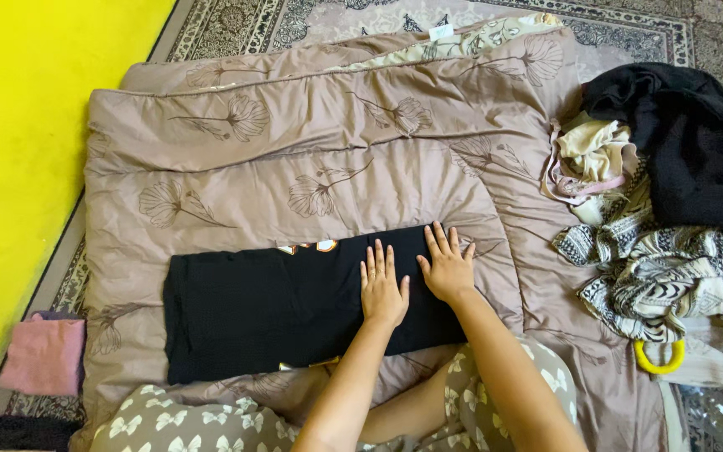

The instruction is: The person folds a black t-shirt and a patterned cloth on a brown mattress on the floor. They smooth and align each item, fold them into neat rectangles, and place them in a growing stack to the left.

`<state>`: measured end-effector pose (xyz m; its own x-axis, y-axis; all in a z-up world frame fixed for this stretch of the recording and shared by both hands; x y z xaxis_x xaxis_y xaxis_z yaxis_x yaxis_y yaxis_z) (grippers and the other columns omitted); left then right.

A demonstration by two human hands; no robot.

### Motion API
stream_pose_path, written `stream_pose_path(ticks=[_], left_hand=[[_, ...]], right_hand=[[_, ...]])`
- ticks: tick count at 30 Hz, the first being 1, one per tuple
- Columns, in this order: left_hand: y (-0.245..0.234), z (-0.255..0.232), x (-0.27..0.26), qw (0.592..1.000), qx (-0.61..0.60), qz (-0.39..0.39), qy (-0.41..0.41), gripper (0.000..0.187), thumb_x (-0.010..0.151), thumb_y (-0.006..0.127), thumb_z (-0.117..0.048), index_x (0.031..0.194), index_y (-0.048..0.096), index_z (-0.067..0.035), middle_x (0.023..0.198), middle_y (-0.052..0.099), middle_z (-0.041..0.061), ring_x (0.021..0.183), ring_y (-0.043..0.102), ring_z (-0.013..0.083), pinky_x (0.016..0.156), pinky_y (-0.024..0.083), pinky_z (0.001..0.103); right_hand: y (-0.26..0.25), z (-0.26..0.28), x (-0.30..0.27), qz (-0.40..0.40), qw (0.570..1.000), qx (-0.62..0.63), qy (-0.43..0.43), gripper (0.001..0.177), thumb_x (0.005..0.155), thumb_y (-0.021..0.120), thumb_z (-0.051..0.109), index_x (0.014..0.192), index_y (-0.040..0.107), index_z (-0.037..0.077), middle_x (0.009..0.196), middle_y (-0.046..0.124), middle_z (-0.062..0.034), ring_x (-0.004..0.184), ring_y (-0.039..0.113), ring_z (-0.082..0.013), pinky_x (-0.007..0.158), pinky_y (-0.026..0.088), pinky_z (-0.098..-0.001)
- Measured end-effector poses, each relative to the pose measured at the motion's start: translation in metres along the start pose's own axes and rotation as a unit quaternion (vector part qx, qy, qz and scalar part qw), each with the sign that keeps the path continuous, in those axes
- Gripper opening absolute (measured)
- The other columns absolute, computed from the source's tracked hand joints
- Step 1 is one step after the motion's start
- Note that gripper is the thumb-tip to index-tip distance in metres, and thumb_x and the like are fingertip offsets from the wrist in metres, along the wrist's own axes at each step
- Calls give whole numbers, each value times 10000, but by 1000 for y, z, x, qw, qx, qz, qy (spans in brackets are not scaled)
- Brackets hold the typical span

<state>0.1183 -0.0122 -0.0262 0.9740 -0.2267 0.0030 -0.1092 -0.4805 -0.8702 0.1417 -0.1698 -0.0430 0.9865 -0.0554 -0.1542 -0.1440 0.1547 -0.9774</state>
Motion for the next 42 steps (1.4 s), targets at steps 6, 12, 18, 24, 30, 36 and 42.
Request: stream_pose_path(ticks=[6, 12, 18, 24, 30, 36, 42], left_hand=[[11, -11, -49, 995, 46, 23, 90, 779, 956, 596, -302, 1602, 259, -25, 1709, 145, 150, 1569, 148, 318, 1246, 118, 495], [11, 1, -75, 995, 14, 56, 87, 799, 937, 624, -325, 1592, 260, -47, 1699, 148, 128, 1560, 144, 303, 1245, 107, 495], [57, 24, -66, 989, 131, 24, 64, 792, 940, 611, -304, 1592, 259, -25, 1703, 133, 150, 1553, 161, 300, 1238, 143, 471], [69, 19, -67, 999, 5, -4, 44, 610, 1027, 533, -212, 1590, 370, -42, 1692, 304, 203, 1536, 324, 363, 1240, 286, 432], [17, 13, -52, 880, -444, 55, -161, 834, 953, 706, -453, 1565, 319, -38, 1583, 368, 211, 1472, 368, 315, 1192, 324, 410], [-16, 48, -42, 817, -526, 102, -211, 739, 834, 609, -250, 1539, 413, -140, 1137, 692, 167, 977, 632, 273, 939, 498, 474], [-28, 71, -52, 757, -594, 143, -232, 413, 837, 587, -252, 1195, 630, -51, 1048, 676, 91, 942, 621, 169, 871, 502, 325]], right_hand=[[8, -7, -6, -32, 998, -25, -51, 768, 988, 471, 476, 1612, 229, 99, 1703, 171, -76, 1536, 206, -373, 1178, 191, -639], [13, -7, -28, 60, 996, -63, -37, 884, 962, 559, 516, 1620, 159, 80, 1700, 125, -148, 1508, 266, -386, 1177, 276, -591], [3, -37, -52, 79, 977, 189, 55, 1191, 735, 866, 278, 1608, 90, 45, 1473, 446, -262, 1335, 493, -385, 1099, 435, -439], [9, -49, -68, 209, 768, 590, 135, 816, 786, 786, 98, 1514, 469, -93, 1255, 683, -198, 1077, 658, -272, 904, 544, -401], [-15, 12, -102, 93, 718, 689, -27, 939, 702, 653, -129, 1561, 315, 37, 1336, 614, -84, 1180, 604, -157, 981, 498, -296], [-34, 89, -159, 249, 672, 683, -139, 780, 799, 592, -73, 1545, 396, 40, 1305, 652, -76, 1014, 611, -143, 888, 518, -290], [-27, 62, -137, 162, 681, 713, -50, 457, 888, 527, -30, 1335, 619, -1, 1066, 760, -97, 854, 642, -140, 802, 532, -301]])
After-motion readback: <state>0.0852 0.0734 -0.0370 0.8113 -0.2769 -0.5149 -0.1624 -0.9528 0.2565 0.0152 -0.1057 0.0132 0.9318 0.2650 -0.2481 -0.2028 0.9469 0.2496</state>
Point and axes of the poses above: each hand's wrist, its own x-axis towards the middle knuckle, its own y-axis out of the palm, z = x × y, the point moved 6 cm from there along x, towards the middle knuckle
